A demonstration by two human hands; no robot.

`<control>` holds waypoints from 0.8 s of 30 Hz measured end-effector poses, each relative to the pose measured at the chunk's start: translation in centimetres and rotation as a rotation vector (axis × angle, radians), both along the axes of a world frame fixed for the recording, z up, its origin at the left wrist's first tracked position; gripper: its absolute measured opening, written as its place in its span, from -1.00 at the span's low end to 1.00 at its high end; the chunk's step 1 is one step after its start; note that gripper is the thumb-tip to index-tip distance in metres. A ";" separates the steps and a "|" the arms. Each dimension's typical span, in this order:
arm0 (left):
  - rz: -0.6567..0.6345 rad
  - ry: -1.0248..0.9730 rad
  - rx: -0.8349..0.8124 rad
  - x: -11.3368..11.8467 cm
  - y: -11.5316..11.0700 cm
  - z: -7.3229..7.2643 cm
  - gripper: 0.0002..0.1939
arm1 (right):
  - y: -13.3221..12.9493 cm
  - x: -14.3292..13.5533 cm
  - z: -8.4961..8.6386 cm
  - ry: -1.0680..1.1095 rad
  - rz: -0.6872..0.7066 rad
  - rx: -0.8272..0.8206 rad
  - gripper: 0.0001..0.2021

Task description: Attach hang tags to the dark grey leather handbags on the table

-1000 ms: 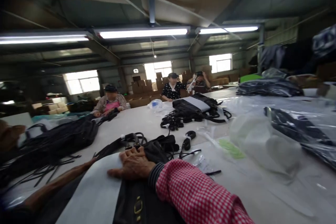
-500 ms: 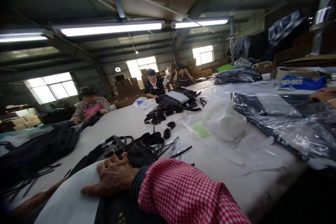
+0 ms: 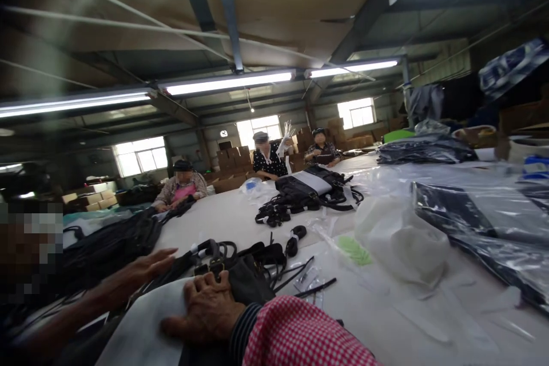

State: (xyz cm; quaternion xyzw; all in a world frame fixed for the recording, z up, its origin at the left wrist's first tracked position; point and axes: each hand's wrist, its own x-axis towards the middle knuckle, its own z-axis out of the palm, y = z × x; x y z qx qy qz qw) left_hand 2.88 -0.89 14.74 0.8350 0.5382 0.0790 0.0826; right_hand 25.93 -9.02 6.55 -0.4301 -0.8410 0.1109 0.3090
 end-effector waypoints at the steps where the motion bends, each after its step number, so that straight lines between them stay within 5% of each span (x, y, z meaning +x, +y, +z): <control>1: -0.009 0.035 0.006 1.1 -0.4 -0.9 -0.41 | 0.1 -0.1 -0.2 0.003 0.007 0.008 -0.23; 6: -0.116 0.222 0.025 3.0 -3.1 -4.6 -0.40 | 0.5 -0.1 -0.6 -0.016 0.033 0.016 -0.25; 12: -0.095 0.237 -0.005 3.3 -4.3 -3.2 -0.41 | 0.0 0.3 -0.2 -0.021 0.035 0.006 -0.30; 19: -0.137 0.217 -0.003 2.5 -3.1 -4.4 -0.42 | -0.2 0.6 -0.1 -0.045 0.037 0.028 -0.37; 24: -0.341 0.133 -0.040 4.4 -0.7 -0.9 -0.54 | -0.5 0.2 -0.2 -0.019 0.026 0.010 -0.38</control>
